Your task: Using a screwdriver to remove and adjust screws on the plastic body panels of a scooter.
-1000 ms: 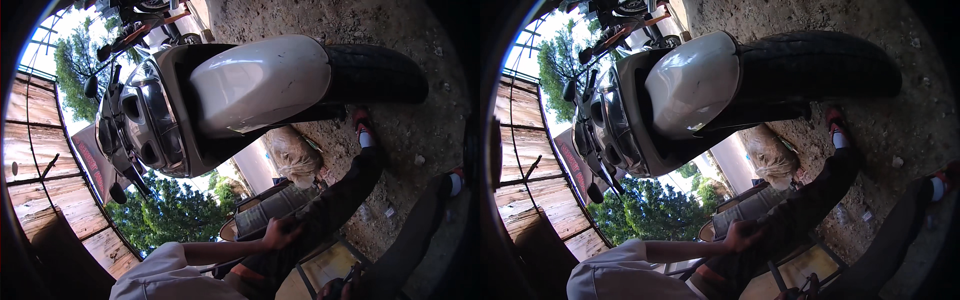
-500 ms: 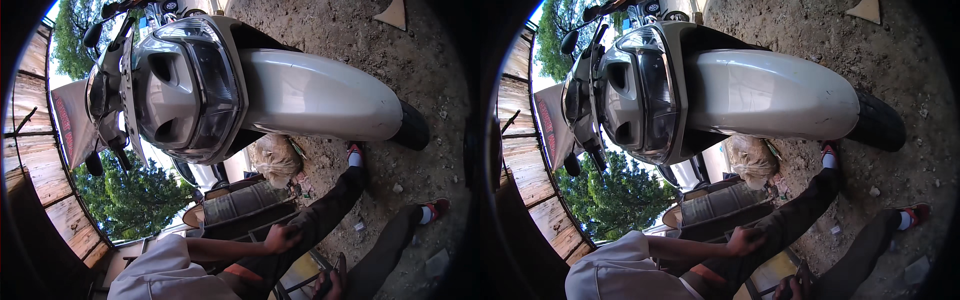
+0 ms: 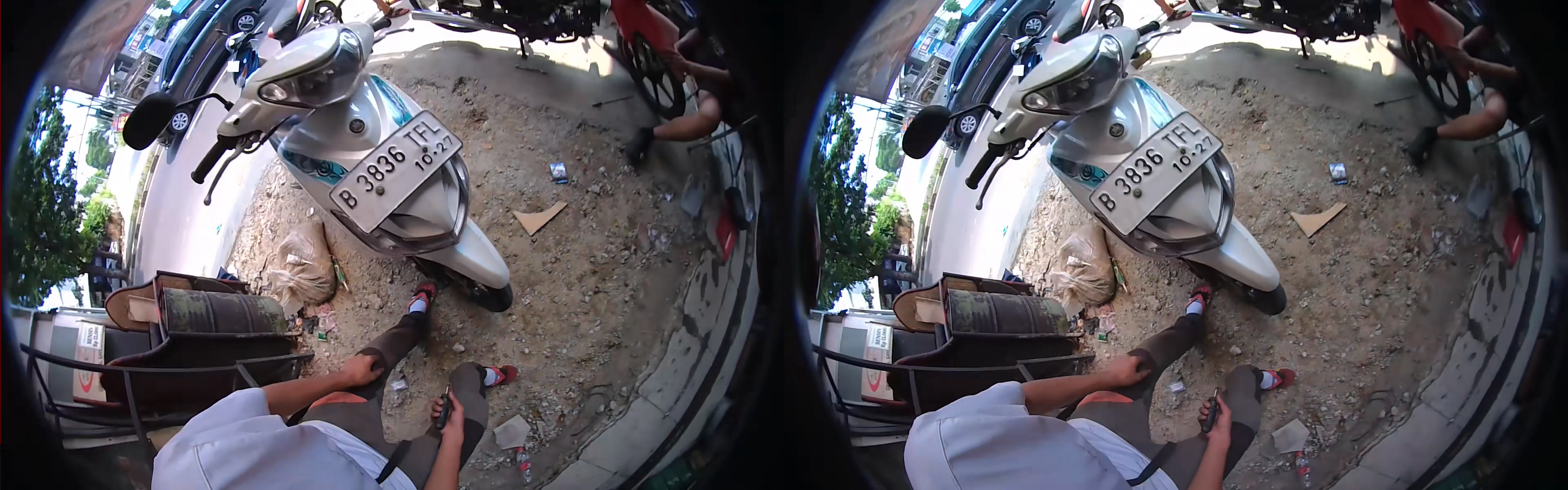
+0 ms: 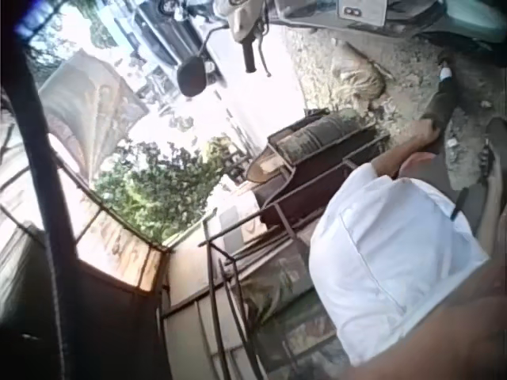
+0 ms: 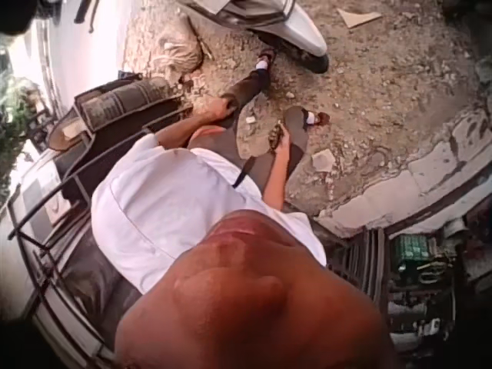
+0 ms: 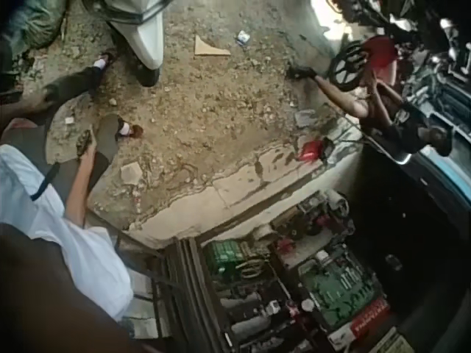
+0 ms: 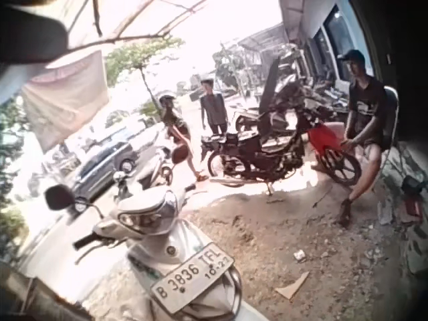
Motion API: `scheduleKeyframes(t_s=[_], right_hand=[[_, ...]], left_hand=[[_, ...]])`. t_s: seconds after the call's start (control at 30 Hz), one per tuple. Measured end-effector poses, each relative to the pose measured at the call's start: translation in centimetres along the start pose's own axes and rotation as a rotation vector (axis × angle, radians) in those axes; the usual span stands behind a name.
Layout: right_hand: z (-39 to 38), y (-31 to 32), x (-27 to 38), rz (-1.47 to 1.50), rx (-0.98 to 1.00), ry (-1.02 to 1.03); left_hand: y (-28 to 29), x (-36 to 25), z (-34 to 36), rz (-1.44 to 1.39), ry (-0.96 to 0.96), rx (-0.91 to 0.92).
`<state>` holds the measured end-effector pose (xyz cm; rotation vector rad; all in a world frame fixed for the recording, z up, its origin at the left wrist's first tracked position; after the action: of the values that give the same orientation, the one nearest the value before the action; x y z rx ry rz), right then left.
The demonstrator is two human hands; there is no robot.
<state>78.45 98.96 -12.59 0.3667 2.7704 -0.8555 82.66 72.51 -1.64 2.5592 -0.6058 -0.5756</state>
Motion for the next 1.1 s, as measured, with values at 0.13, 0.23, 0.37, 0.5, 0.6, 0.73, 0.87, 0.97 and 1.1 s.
scheduleKeyframes(t_s=[0.13,0.23,0.37,0.5,0.6,0.73,0.87,0.97,1.1], right_hand=[[-7.4,-0.9,-0.5,-0.14,-0.003,-0.021],[-12.4,-2.9,2.4,-0.482,-0.102,0.017],[-16.1,-4.8,5.8,-0.833,-0.397,0.18],[-16.2,-5.6,6.1,-0.963,-0.873,0.413],[-13.4,-7.3,3.1,-0.891,-0.967,0.432],[-6.7,-13.6,-3.6,-1.019,-0.754,0.445],[-1.6,-22.7,-9.1,-1.537,-0.97,0.495],[-0.7,-27.8,-12.1,-1.646,-1.018,0.576],[1.5,-32.3,-12.6,-1.59,-0.803,0.491]], left_hand=[[3.7,-2.9,-10.2,-0.267,-0.083,-0.176],[5.9,-2.9,-13.3,-0.475,-0.132,-0.288],[7.7,0.8,-13.8,-0.649,-0.052,-0.329],[11.1,7.7,-12.1,-0.76,-0.059,-0.138],[15.5,14.7,-11.5,-0.775,-0.205,-0.285],[22.6,26.7,-13.6,-0.794,-0.128,-0.628],[26.3,35.5,-16.1,-0.948,0.047,-0.712],[28.4,39.5,-15.9,-0.939,0.032,-0.77],[29.7,40.7,-14.1,-1.205,-0.007,-0.65]])
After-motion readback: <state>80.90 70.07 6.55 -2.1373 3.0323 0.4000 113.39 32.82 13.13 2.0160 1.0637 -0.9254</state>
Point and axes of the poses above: each hand's wrist, its own z-axis towards the middle knuckle, its own y-axis out of the back of the hand, x = y × z, the point moved 4 cm from there along z, towards the middle knuckle, and after that the axes turned 11 degrees about -z, right-handed, at the moved point
